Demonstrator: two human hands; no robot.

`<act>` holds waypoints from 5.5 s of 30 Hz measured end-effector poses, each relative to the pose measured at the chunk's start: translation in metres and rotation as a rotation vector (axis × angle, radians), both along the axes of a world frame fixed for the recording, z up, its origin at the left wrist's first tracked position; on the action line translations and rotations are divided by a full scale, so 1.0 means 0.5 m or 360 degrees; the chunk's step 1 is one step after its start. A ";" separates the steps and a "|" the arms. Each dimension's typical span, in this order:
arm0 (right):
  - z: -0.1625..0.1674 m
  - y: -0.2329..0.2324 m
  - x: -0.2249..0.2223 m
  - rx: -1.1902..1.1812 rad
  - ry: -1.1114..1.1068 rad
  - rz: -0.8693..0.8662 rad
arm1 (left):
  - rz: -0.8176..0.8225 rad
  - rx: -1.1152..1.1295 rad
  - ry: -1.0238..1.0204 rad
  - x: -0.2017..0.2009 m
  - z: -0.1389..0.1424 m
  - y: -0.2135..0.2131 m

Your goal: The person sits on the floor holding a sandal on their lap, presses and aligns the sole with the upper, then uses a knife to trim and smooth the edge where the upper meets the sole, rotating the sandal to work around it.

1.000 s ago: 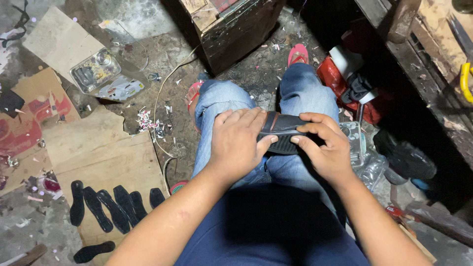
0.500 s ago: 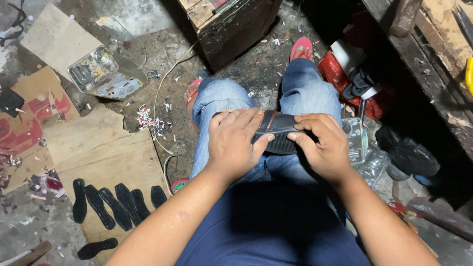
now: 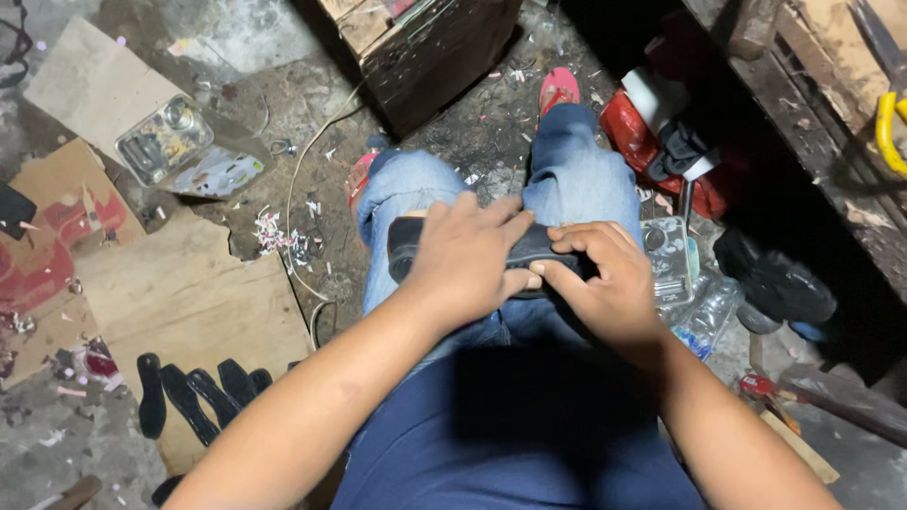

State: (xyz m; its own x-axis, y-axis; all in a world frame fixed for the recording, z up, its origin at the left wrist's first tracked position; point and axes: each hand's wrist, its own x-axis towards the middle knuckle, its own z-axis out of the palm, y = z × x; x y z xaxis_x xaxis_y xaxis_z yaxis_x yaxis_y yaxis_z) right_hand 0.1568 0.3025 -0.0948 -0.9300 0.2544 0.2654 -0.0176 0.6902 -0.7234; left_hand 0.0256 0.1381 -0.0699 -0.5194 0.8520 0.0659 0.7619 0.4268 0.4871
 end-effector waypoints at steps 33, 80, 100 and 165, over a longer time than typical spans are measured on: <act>-0.091 0.038 0.070 -0.1002 -0.0193 -0.0209 | -0.0295 -0.0163 -0.0237 -0.006 -0.022 0.078; 0.042 0.001 -0.007 0.0136 -0.0066 0.0440 | 0.0217 0.0465 -0.0059 0.014 -0.012 -0.153; 0.011 -0.054 -0.008 0.0119 0.0220 0.0089 | -0.0014 0.0478 -0.0026 0.028 -0.017 -0.068; -0.058 0.001 0.108 -0.0268 -0.0079 -0.0165 | 0.0092 -0.0078 -0.0132 0.051 0.015 0.022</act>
